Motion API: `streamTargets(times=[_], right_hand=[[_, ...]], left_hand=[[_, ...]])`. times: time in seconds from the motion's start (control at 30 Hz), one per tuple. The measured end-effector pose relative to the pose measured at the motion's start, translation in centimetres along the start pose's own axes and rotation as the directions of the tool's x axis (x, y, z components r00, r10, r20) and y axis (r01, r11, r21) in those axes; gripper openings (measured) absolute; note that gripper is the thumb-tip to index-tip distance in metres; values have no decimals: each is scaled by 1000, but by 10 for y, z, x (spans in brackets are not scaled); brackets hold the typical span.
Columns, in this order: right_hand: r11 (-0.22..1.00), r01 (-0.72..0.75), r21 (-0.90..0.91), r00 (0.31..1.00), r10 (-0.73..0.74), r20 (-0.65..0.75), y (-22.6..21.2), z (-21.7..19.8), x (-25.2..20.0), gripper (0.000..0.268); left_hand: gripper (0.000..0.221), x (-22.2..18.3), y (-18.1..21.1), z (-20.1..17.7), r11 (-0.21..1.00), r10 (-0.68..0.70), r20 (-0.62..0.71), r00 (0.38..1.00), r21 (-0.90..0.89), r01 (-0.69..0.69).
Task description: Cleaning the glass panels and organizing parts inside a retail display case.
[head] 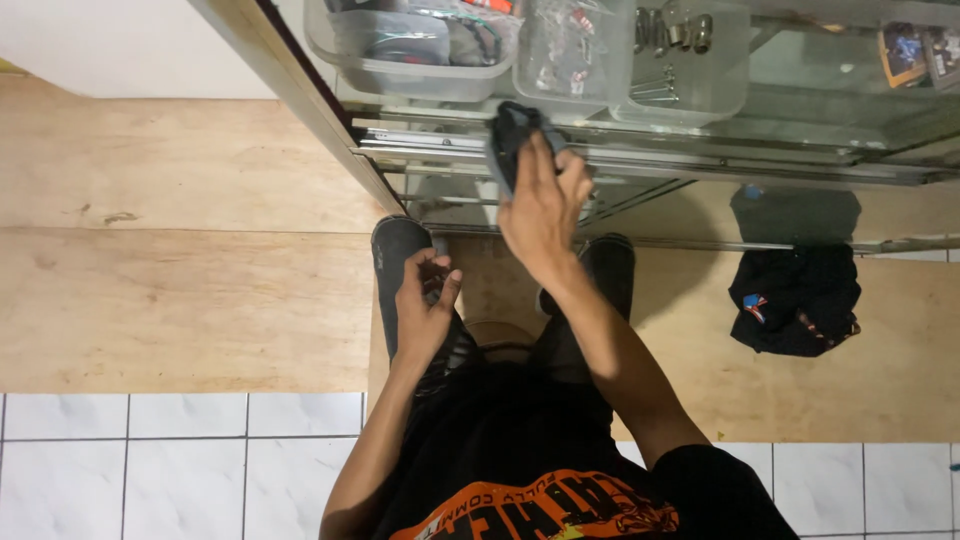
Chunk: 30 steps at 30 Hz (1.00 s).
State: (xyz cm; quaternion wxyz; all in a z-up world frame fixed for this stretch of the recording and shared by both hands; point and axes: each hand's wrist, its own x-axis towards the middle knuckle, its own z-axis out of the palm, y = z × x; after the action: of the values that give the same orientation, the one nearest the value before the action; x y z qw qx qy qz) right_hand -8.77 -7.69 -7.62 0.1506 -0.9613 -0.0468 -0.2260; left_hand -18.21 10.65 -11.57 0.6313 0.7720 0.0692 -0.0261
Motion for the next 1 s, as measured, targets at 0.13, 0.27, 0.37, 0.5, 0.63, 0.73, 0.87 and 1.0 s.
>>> streamTargets(times=[0.13, 0.27, 0.37, 0.5, 0.63, 0.73, 0.87, 1.0], right_hand=[[998, -30, -49, 999, 29, -13, 44, 5, -14, 69], [998, -64, -28, 997, 63, -39, 63, -12, -19, 75], [990, -105, -92, 994, 103, -25, 88, -9, -30, 65], [983, -50, -175, 947, -9, -320, 115, 7, -51, 81], [970, -244, -23, 930, 227, -288, 110, 46, -67, 97], [979, 62, -192, 974, -102, -204, 114, 107, -66, 101], [961, 210, -179, 974, -189, 128, 64, 154, -40, 73], [849, 423, -317, 888, -458, -44, 7, 160, -6, 69]], left_hand=[[45, 1, -2, 9, 1000, 21, 12, 1000, 10, -21], [44, 1, 3, 12, 1000, 0, 39, 999, -8, 0], [44, 1, 6, 11, 1000, -12, 55, 998, -1, 12], [43, 1, 6, 10, 1000, -11, 63, 998, 30, 9], [43, 2, -9, 11, 1000, -6, 53, 999, -17, 7], [42, 0, -15, 12, 998, -9, 50, 999, -64, 12], [42, -4, -12, 7, 996, -86, 42, 995, -28, 88], [41, -6, -27, -1, 1000, -16, 9, 1000, -21, 16]])
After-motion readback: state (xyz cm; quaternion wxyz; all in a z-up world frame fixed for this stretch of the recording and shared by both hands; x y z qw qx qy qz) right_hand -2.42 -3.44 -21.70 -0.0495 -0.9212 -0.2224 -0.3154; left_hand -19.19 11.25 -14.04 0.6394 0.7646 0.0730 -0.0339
